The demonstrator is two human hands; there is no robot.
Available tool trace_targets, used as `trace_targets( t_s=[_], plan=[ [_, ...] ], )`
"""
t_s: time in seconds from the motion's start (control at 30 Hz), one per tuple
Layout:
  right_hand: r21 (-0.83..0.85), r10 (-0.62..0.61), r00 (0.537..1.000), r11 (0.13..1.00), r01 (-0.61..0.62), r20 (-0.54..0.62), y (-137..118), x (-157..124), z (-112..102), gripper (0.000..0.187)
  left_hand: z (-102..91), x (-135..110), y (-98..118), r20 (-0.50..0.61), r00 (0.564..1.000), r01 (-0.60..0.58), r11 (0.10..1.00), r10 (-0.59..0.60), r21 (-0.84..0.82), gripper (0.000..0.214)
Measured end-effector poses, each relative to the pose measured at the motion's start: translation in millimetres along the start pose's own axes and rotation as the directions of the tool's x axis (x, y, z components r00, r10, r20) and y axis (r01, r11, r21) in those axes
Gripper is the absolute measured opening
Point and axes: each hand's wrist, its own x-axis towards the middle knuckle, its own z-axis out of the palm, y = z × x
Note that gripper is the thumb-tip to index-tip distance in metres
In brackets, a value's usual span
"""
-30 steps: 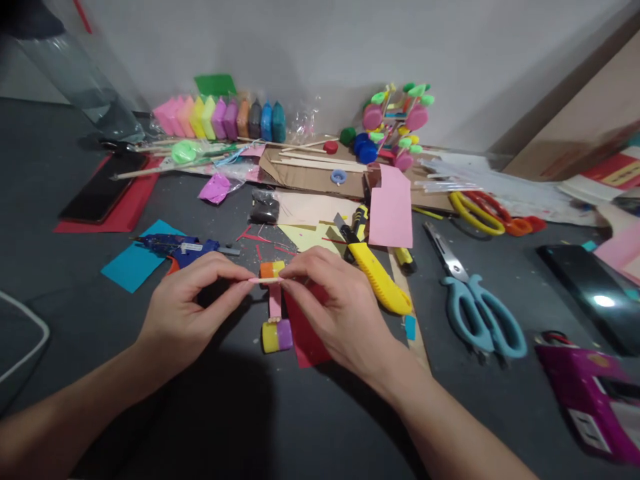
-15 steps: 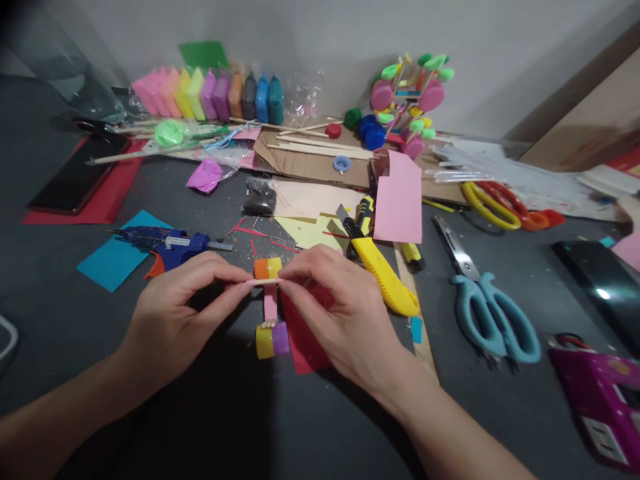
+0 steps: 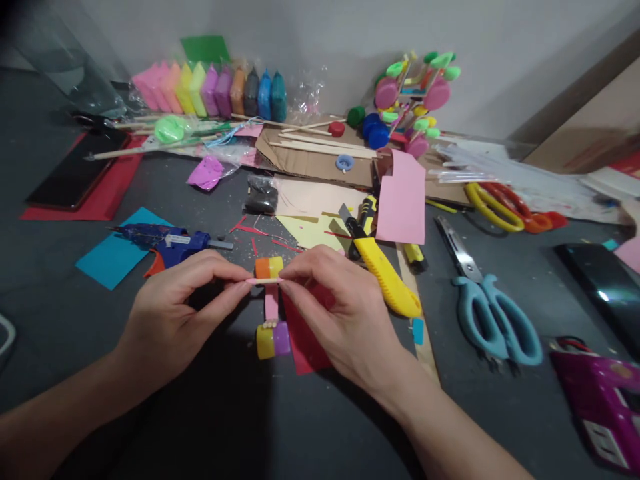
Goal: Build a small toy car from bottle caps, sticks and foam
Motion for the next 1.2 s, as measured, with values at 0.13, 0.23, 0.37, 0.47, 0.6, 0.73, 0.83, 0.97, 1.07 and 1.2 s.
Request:
trace_targets(
  t_s=[0.13, 0.23, 0.37, 0.47, 0.6, 0.73, 0.83, 0.97, 1.07, 1.2],
  plan=[
    [0.005, -0.001, 1.000, 1.000, 0.001, 0.005, -0.2, -0.4, 0.5, 0.010, 0.5, -0.2, -0.4, 0.001, 1.000, -0.010, 1.000, 0.010, -0.002, 0.010],
    [0.014, 0.001, 1.000, 1.000, -0.001, 0.009, -0.2, -0.6, 0.7, 0.010, 0.8, -0.3, -0.6, 0.001, 1.000, -0.008, 1.000, 0.008, -0.006, 0.010],
    [0.021, 0.010, 1.000, 1.000, -0.010, 0.019, 0.5, -0.7, 0.8, 0.010, 1.4, -0.3, -1.1, -0.001, 1.000, -0.002, 1.000, 0.002, -0.013, 0.010],
    [0.015, 0.014, 1.000, 1.000, -0.015, 0.025, 0.9, -1.2, 0.3, 0.009, 1.5, -0.5, -1.3, 0.001, 1.000, 0.011, 1.000, -0.011, -0.018, 0.010],
    [0.014, 0.015, 1.000, 1.000, -0.015, 0.023, 1.1, -1.6, -0.3, 0.009, 1.3, -0.8, -1.8, 0.012, 1.000, 0.004, 1.000, -0.003, -0.020, 0.009],
    [0.027, 0.012, 1.000, 1.000, -0.012, 0.026, 2.5, -1.4, 0.7, 0.008, 1.3, -0.7, -2.5, 0.011, 1.000, -0.005, 1.000, 0.005, -0.024, 0.011],
    [0.028, 0.010, 1.000, 1.000, -0.011, 0.027, 4.2, -2.2, 1.6, 0.009, 1.6, -0.8, -2.8, 0.015, 1.000, -0.012, 1.000, 0.012, -0.016, 0.012],
    [0.031, 0.007, 1.000, 0.999, -0.008, 0.031, 5.9, -4.0, 1.1, 0.010, 2.1, -1.1, -2.9, 0.010, 1.000, -0.021, 1.000, 0.021, -0.014, 0.012],
    [0.044, 0.007, 0.999, 0.999, -0.009, 0.034, 6.6, -4.3, 1.2, 0.010, 2.6, -1.2, -2.9, 0.004, 1.000, -0.019, 1.000, 0.019, -0.011, 0.012],
    [0.069, 0.023, 0.999, 0.997, -0.025, 0.031, 5.8, -3.6, 2.9, 0.010, 3.3, -0.9, -3.2, 0.003, 1.000, -0.010, 1.000, 0.010, -0.018, 0.013]
  ],
)
